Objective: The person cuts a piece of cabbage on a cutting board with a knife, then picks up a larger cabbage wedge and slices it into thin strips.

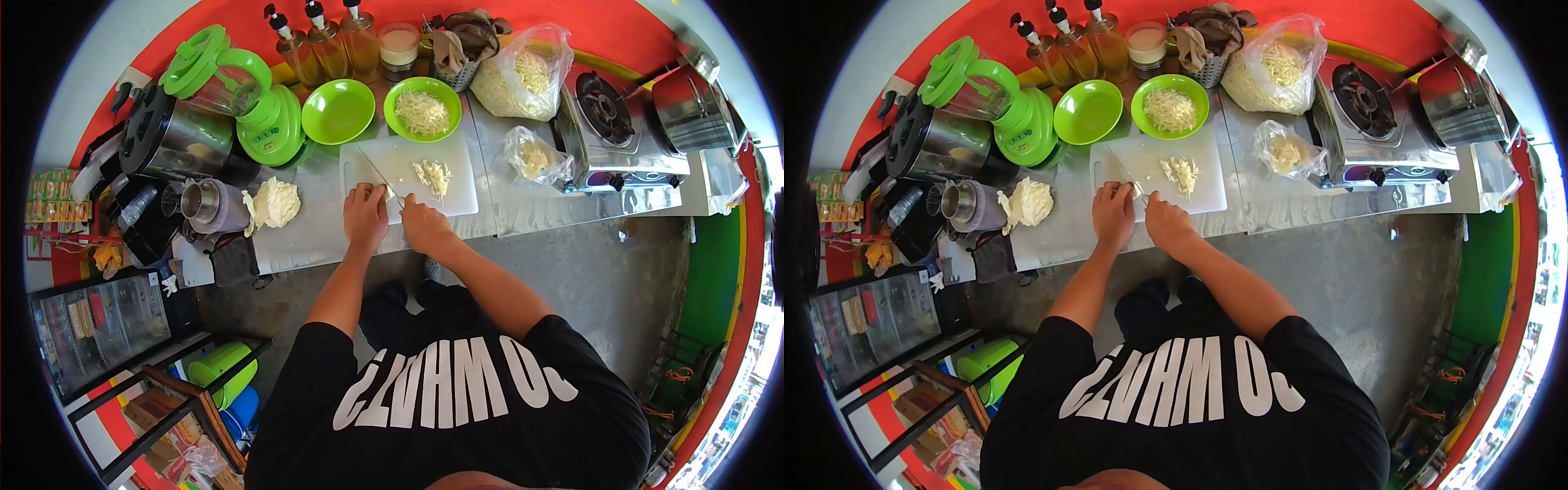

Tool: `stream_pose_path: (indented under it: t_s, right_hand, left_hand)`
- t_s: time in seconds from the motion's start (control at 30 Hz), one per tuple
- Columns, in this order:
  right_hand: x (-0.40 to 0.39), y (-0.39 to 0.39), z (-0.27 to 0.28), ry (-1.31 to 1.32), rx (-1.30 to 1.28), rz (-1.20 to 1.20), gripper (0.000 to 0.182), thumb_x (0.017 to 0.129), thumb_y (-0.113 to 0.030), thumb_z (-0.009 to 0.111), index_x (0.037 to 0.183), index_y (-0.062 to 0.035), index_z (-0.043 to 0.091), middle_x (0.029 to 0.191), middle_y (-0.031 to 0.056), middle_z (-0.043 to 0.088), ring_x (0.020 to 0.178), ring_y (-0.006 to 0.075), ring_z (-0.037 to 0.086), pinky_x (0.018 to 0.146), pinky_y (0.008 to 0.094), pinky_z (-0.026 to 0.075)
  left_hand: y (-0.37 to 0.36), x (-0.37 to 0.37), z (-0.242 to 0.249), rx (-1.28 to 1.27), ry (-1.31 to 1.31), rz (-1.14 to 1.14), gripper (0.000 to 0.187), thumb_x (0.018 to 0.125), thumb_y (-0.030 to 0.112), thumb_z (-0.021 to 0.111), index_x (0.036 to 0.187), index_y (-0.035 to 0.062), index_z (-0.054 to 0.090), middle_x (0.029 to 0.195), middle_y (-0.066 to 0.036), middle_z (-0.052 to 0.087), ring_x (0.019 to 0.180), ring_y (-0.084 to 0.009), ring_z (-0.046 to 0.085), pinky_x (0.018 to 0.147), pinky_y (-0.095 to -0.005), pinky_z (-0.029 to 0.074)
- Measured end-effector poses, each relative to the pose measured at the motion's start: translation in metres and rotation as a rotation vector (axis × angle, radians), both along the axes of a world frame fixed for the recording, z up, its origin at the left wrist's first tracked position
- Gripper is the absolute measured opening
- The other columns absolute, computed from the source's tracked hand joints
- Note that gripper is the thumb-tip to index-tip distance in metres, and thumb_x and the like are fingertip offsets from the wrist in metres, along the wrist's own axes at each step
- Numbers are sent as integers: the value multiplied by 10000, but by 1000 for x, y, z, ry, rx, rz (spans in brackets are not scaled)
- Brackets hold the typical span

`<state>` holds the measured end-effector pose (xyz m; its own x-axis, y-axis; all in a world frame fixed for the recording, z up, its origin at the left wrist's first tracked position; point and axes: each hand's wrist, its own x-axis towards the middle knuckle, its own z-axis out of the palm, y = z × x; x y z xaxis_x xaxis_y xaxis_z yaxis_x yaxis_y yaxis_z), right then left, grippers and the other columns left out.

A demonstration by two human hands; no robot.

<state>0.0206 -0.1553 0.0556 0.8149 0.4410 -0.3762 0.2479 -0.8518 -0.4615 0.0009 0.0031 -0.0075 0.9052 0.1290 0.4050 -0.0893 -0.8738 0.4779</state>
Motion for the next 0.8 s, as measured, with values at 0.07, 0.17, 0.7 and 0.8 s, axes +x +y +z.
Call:
stream_pose_path:
  t_s: [0.07, 0.17, 0.7, 0.8]
  right_hand:
    - [-7, -2, 12, 26, -24, -3, 298, 1075, -255, 476, 1143, 34, 455, 906, 274, 726, 874, 435, 739, 761, 493, 605]
    - [-25, -3, 3, 47, -30, -72, 298, 1069, -245, 492, 1139, 42, 450, 908, 280, 724, 880, 434, 739, 764, 493, 606]
    - [-21, 4, -4, 132, -15, -134, 297, 1062, -239, 503, 1123, 46, 447, 982, 310, 714, 942, 473, 718, 840, 536, 579]
    - [-9, 10, -3, 106, 8, -132, 290, 1066, -233, 491, 1137, 43, 438, 981, 310, 713, 946, 479, 715, 836, 539, 578]
  left_hand:
    - [0, -1, -1, 7, 14, 6, 202, 887, 91, 671, 1074, 165, 698, 984, -37, 592, 905, -271, 587, 794, -420, 462]
    - [-1, -1, 2, -37, -7, 2, 182, 892, 92, 668, 1059, 156, 695, 984, -39, 596, 903, -272, 589, 801, -418, 466]
    - [-1, -2, 1, -68, -3, 20, 150, 896, 87, 661, 1034, 141, 686, 989, -43, 602, 915, -283, 596, 800, -428, 476]
    - [0, -3, 1, -68, -6, 9, 156, 892, 85, 661, 1035, 139, 689, 989, -46, 600, 917, -286, 597, 804, -428, 476]
